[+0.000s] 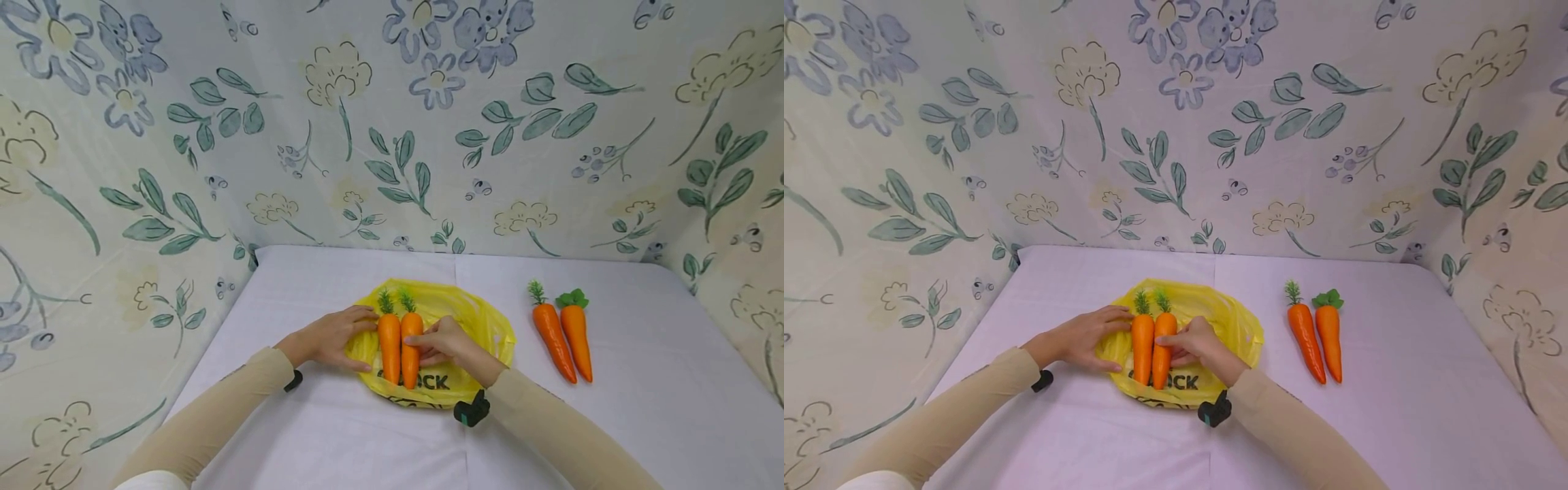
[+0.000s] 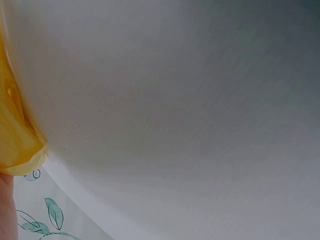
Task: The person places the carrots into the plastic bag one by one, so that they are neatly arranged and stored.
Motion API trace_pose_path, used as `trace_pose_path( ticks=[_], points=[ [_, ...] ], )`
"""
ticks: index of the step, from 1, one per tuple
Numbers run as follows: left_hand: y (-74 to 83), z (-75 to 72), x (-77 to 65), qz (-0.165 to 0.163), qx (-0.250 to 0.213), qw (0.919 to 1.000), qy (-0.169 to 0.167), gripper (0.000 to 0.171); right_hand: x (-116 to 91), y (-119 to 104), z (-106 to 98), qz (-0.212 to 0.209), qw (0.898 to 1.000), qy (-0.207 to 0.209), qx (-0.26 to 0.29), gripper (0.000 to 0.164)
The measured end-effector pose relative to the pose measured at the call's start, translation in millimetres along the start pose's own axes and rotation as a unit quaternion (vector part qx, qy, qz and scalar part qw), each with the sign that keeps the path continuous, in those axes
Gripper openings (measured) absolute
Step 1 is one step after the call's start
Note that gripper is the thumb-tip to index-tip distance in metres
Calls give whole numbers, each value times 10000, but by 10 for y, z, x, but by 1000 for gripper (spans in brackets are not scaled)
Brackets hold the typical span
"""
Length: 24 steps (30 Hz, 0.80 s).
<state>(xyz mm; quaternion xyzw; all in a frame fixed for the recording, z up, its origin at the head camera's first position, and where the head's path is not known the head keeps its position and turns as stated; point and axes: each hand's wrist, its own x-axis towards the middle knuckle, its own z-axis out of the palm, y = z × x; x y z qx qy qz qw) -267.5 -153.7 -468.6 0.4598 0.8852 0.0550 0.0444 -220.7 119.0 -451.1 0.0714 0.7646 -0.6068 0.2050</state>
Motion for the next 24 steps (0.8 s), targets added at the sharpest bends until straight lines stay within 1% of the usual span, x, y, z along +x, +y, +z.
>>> trace_pose_path(
  ticks=[7,11,19,24],
  points=[
    [-9,4,12,59,-7,10000,10,87,5,17,-13,16,9997,50,-233,34],
    [-14,-4,15,70,26,10000,-2,86,2,-4,-28,5,9994,46,-333,33],
    [-6,-6,12,9,-43,10000,-43,85,-40,-50,-72,-18,9988,-59,-492,31],
    [2,2,7,-54,-49,9999,-78,86,-50,-91,-129,-84,9977,16,-680,33]
  ],
)
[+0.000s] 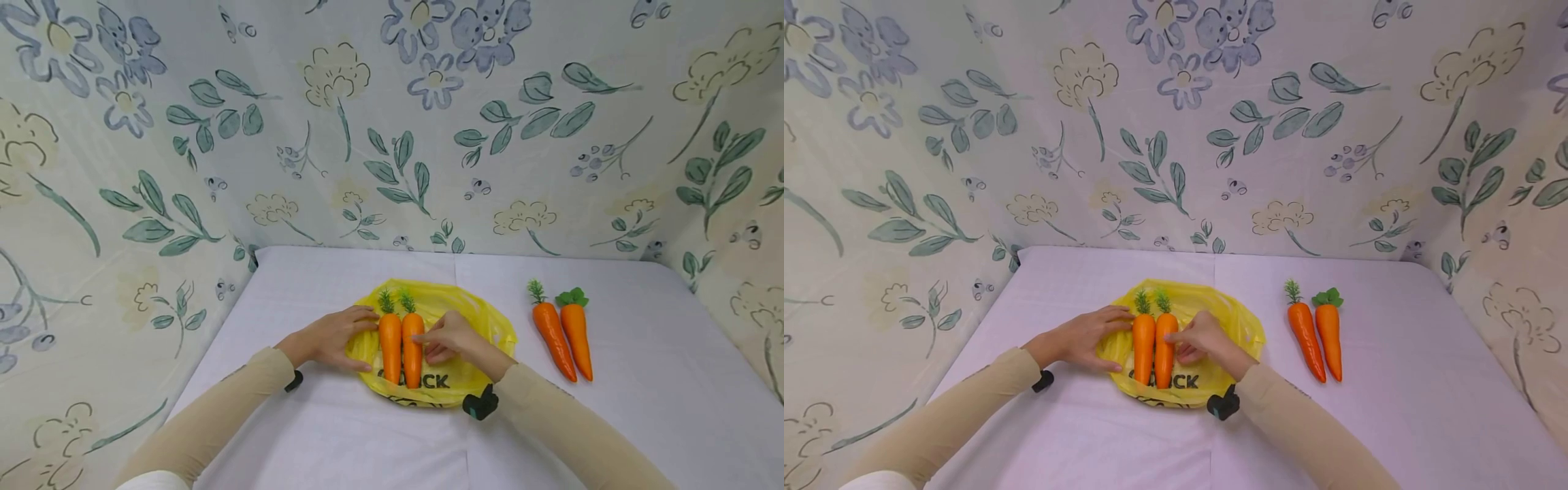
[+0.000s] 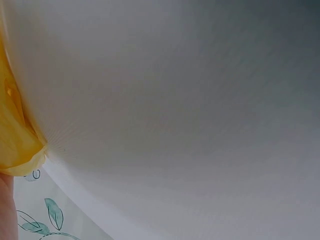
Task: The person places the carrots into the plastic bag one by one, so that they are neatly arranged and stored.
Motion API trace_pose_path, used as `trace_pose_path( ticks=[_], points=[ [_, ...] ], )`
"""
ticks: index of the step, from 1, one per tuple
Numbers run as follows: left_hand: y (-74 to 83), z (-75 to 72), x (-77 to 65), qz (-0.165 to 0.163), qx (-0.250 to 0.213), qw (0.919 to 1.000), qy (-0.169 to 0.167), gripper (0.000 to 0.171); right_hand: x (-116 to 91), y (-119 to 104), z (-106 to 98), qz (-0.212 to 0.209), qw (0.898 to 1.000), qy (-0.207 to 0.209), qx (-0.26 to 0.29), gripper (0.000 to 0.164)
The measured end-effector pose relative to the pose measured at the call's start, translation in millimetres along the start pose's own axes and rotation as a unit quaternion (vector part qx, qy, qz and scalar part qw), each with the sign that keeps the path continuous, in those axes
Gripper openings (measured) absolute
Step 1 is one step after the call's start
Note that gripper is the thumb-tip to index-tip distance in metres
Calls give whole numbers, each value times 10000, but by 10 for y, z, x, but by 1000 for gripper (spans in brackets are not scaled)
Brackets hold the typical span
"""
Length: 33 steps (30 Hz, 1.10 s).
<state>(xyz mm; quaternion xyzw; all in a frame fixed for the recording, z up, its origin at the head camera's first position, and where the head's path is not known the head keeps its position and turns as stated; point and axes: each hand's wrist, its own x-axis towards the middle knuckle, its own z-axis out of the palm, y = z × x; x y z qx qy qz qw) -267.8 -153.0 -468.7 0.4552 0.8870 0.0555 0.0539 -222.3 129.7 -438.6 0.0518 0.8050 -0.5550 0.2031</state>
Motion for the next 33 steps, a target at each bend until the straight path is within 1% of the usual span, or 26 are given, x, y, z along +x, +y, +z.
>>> trace_pose_path(
  ticks=[3,6,9,11,17,23,27,30,33],
  points=[
    [2,3,0,-33,2,10000,-29,87,-17,-54,-65,-19,9999,-28,112,34],
    [2,4,1,-30,27,10000,-57,87,-29,-121,-144,-97,9989,-180,416,36],
    [1,2,1,-16,61,10000,-68,87,-34,-187,-226,-271,9970,-355,635,41],
    [1,2,2,-9,67,10000,-63,86,-37,-232,-283,-346,9960,-431,698,45],
    [4,-6,3,9,48,10000,-43,87,-78,-335,-460,-395,9934,-557,923,45],
    [2,-6,7,52,117,9999,-12,87,-146,-415,-650,-431,9907,-503,1188,49],
    [9,-7,6,58,112,9999,22,87,-194,-430,-784,-563,9881,-486,1345,49],
    [14,-6,4,49,84,9999,41,87,-234,-428,-887,-679,9874,-459,1350,50],
    [16,-3,1,55,100,9999,72,87,-264,-415,-983,-703,9883,-367,1305,52]
  ],
)
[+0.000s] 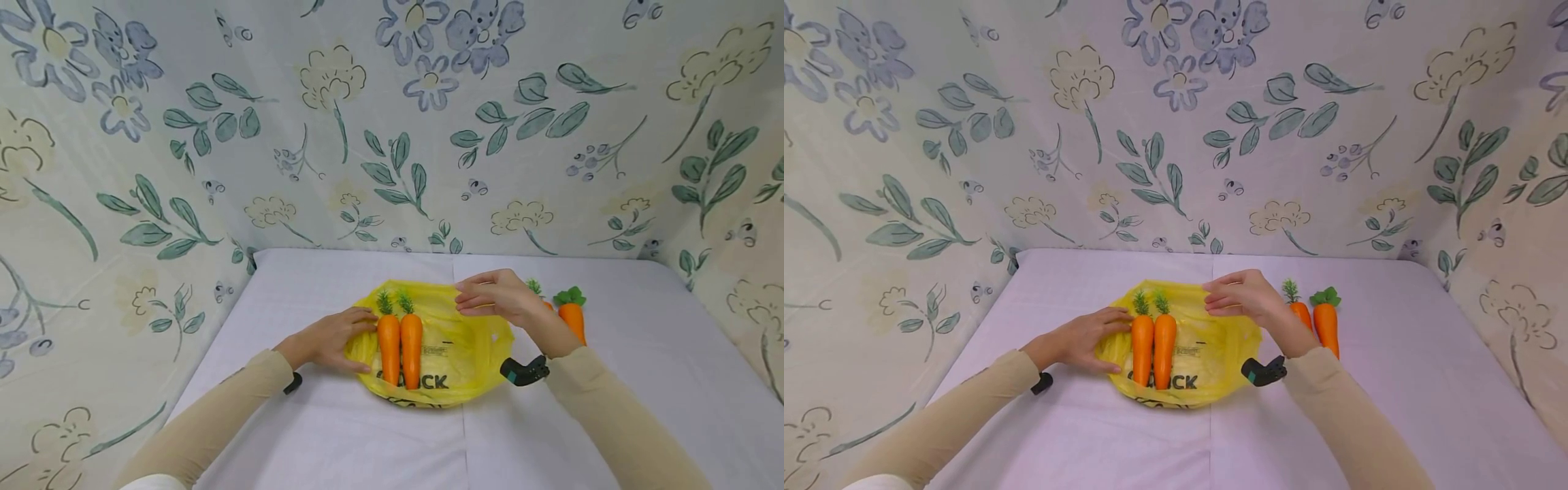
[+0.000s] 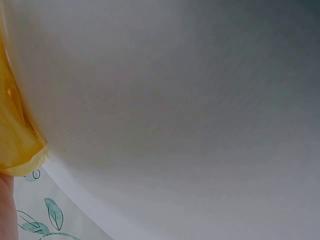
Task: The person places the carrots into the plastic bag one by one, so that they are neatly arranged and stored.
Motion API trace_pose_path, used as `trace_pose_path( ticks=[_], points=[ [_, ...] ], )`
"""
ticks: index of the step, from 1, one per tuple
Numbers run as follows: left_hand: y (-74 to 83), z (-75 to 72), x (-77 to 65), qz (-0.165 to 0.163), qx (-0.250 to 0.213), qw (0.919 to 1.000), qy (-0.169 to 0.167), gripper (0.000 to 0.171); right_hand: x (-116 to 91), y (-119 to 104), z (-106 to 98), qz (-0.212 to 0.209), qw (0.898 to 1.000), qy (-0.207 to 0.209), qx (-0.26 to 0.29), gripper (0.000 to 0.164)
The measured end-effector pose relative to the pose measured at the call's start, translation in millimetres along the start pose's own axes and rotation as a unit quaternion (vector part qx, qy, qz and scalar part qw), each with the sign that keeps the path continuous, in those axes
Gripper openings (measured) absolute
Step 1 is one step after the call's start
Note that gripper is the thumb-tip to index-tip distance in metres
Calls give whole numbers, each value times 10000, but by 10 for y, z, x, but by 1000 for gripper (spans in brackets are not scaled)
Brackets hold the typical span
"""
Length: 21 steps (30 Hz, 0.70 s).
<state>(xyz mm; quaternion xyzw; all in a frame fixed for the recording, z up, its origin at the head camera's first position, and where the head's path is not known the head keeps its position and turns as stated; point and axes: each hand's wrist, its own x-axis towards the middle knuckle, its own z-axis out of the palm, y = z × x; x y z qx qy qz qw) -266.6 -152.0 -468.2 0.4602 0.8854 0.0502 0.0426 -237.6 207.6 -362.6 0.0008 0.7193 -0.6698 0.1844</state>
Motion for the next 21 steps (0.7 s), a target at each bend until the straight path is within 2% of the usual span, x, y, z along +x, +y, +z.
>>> trace_pose_path(
  ticks=[11,21],
  points=[
    [-8,-1,-4,-33,4,10000,-41,88,-86,20,-318,101,9991,410,-55,62],
    [-28,23,7,66,-12,10000,24,89,-142,138,-724,109,9962,859,-35,71]
  ],
)
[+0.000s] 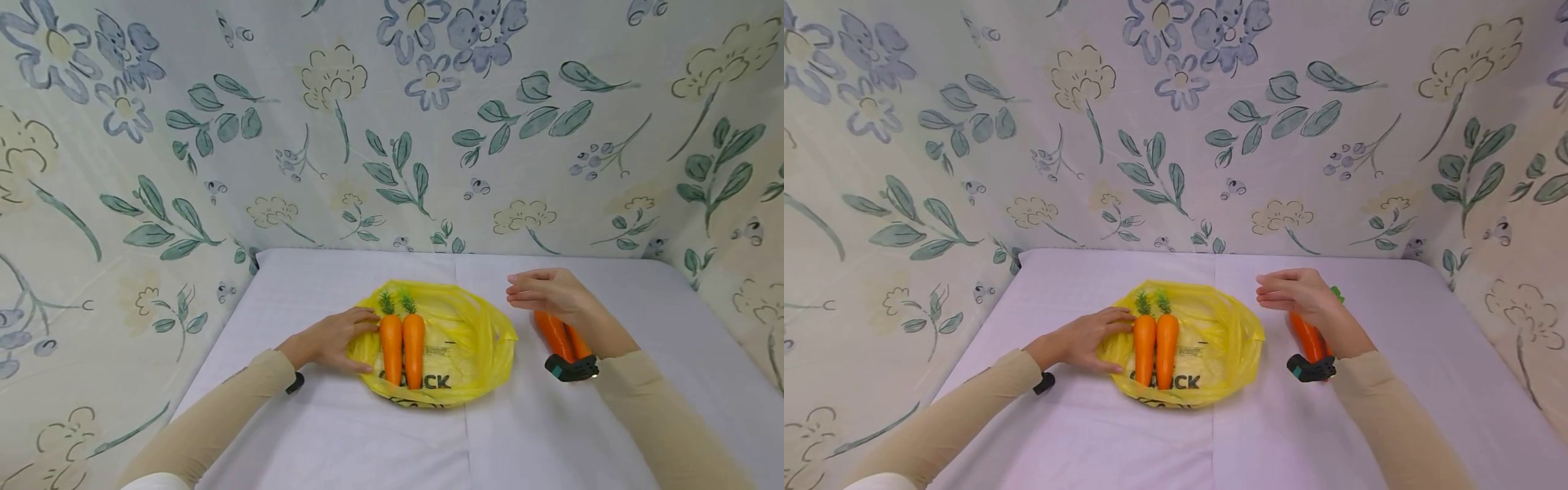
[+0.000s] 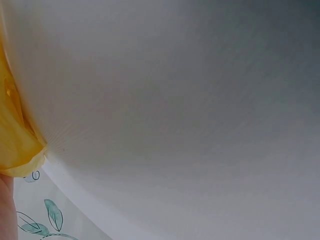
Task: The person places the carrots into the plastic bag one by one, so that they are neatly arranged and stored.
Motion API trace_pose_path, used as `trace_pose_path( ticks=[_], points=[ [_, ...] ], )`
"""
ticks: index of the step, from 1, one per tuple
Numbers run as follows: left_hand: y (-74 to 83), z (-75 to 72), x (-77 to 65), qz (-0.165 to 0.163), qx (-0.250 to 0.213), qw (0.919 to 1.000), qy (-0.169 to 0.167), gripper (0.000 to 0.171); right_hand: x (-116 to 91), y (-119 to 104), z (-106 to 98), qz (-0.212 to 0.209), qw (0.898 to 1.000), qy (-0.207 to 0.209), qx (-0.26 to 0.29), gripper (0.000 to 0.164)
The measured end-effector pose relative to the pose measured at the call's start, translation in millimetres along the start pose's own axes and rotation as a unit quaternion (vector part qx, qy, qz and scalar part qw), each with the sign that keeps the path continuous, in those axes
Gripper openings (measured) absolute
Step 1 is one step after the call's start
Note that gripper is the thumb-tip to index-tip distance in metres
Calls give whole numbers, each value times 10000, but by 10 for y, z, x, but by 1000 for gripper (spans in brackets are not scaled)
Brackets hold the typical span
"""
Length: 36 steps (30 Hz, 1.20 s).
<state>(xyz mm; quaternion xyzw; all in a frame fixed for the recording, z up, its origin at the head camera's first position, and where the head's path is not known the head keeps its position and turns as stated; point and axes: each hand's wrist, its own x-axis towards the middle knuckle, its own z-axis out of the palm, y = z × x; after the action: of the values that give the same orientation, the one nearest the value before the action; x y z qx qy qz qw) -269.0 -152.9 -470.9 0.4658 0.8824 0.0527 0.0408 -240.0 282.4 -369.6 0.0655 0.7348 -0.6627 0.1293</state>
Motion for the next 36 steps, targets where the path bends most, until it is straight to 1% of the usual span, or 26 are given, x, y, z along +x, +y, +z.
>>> trace_pose_path(
  ticks=[6,9,12,13,16,17,19,20,23,24,26,29,32,34,36],
  points=[
    [-2,11,0,27,-23,10000,57,89,25,110,-306,-13,9995,186,-266,73],
    [0,14,3,6,-3,10000,15,89,26,177,-440,-19,9985,302,-465,76],
    [3,8,1,-17,-1,10000,-22,89,39,263,-571,-141,9965,433,-707,80],
    [3,6,0,-21,8,10000,-28,89,68,321,-649,-243,9973,378,-583,74],
    [3,-1,3,-13,14,10000,3,88,90,418,-822,-344,9969,316,-634,70],
    [3,-3,4,-15,31,10000,6,87,91,445,-877,-342,9977,308,-492,64],
    [2,-3,7,-11,63,10000,14,87,63,486,-964,-289,9975,221,-613,61],
    [2,-2,6,-8,80,10000,17,87,18,476,-968,-222,9957,230,-871,67],
    [5,-2,4,-13,57,10000,16,87,-61,499,-1010,-40,9943,233,-1044,69],
    [8,-2,3,-20,43,10000,11,87,-84,505,-1015,25,9924,235,-1210,75],
    [12,-2,0,-41,35,10000,-12,87,-112,521,-1031,151,9933,321,-1104,77],
    [13,-1,0,-57,44,10000,-32,87,-118,566,-1056,354,9947,665,-696,83],
    [8,1,-1,-38,61,10000,-18,87,-122,637,-1114,498,9936,908,-454,89],
    [4,0,2,3,62,10000,5,87,-137,697,-1172,593,9926,965,-438,88],
    [5,-4,4,49,25,10000,29,86,-164,763,-1237,710,9913,925,-608,86]
  ],
)
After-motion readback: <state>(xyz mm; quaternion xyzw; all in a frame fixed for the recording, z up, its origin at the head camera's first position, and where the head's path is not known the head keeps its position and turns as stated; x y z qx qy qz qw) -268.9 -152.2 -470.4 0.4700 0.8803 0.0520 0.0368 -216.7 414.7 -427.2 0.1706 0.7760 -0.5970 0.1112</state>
